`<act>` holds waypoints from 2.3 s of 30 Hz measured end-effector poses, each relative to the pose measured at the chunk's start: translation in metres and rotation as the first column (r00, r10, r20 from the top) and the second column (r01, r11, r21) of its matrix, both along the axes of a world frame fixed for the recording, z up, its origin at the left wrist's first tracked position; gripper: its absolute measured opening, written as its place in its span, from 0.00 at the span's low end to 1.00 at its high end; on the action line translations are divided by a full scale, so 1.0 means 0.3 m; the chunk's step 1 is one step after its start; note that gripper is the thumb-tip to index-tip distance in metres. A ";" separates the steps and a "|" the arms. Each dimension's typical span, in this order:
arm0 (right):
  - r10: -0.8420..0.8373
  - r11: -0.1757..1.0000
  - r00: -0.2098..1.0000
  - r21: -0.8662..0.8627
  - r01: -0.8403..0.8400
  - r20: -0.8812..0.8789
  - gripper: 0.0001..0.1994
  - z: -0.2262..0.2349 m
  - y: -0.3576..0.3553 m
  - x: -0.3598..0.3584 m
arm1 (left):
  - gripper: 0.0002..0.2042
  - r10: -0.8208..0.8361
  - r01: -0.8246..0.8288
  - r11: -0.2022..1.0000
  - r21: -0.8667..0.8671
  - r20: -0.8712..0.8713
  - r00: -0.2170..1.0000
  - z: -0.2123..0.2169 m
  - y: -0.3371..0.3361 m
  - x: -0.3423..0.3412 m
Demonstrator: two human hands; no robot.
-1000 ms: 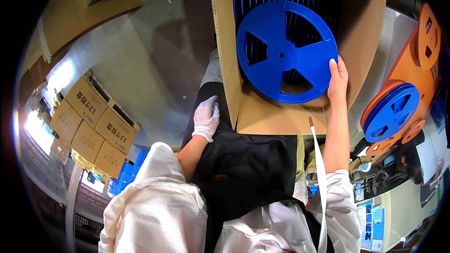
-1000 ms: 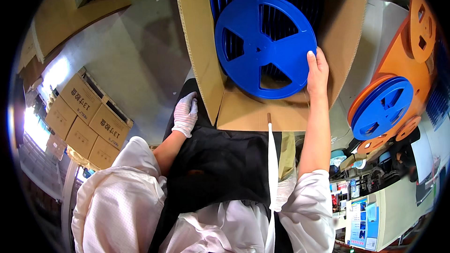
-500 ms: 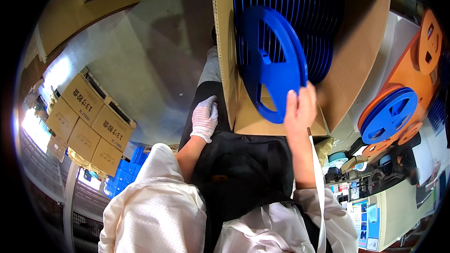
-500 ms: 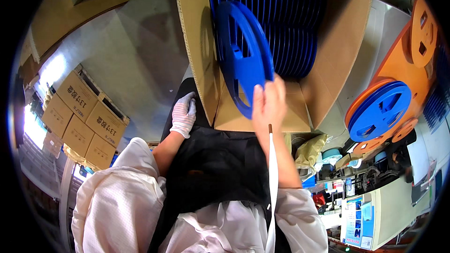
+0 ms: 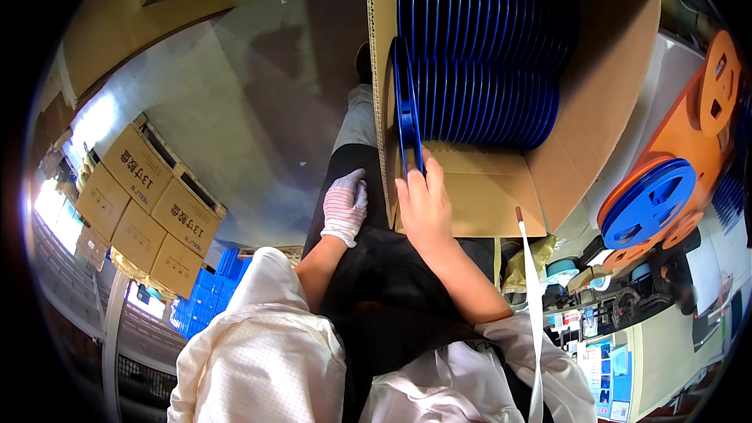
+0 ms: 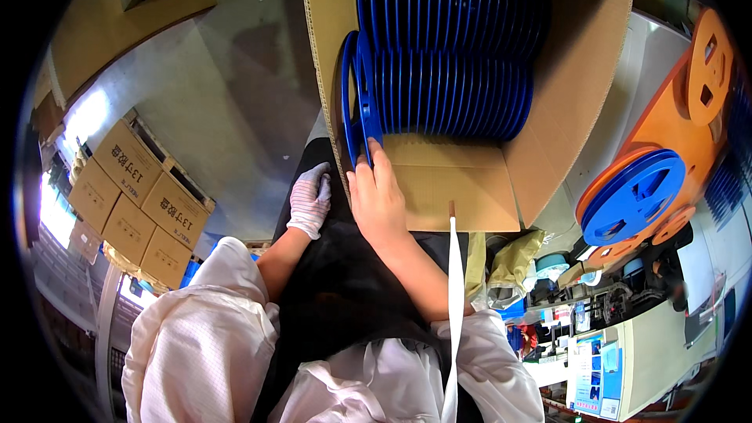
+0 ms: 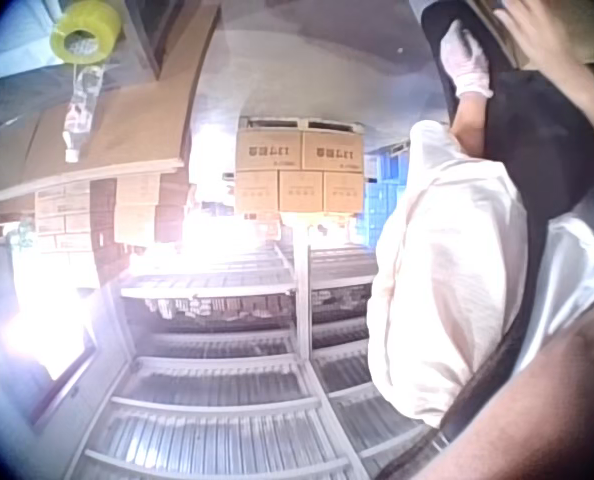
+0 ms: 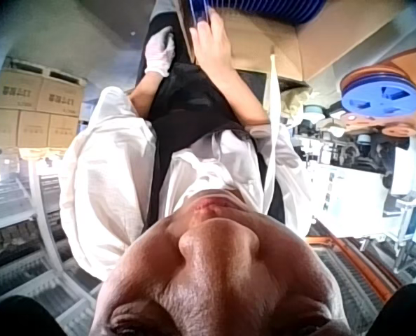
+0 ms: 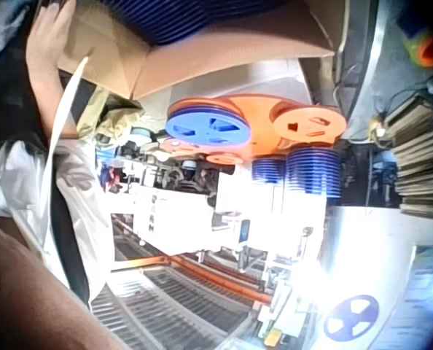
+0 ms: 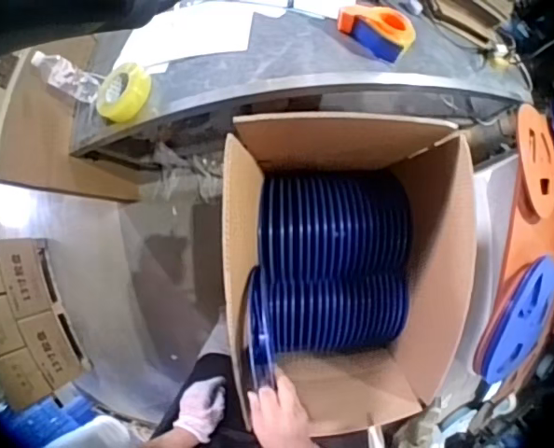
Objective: The person packs blue plastic spools into a cardboard box. They pick up the spools from a stack on a table, inspect them briefly, and place them vertically into the box. The person continues this process, filling the box with spools until it is full.
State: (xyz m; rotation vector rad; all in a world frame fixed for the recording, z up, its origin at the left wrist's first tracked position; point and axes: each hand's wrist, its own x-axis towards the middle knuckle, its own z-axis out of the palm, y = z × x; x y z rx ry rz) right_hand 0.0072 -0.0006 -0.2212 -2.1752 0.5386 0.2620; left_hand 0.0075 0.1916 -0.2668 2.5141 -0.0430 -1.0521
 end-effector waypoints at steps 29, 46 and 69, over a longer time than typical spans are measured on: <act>-0.233 0.915 0.970 -0.322 0.243 0.071 0.22 -0.041 -0.433 -0.226 | 0.14 -0.071 0.071 0.997 0.006 -0.029 0.997 -0.019 -0.010 0.043; -0.683 0.510 0.722 -0.782 0.358 -0.115 0.39 0.040 -0.996 -0.798 | 0.13 0.136 -0.192 0.962 -0.196 -0.268 0.954 -0.116 0.051 -0.216; 0.059 0.763 0.995 -0.646 0.010 0.085 0.18 0.324 -0.772 -0.256 | 0.13 -0.038 0.031 0.993 -0.116 -0.055 0.998 -0.038 0.035 -0.081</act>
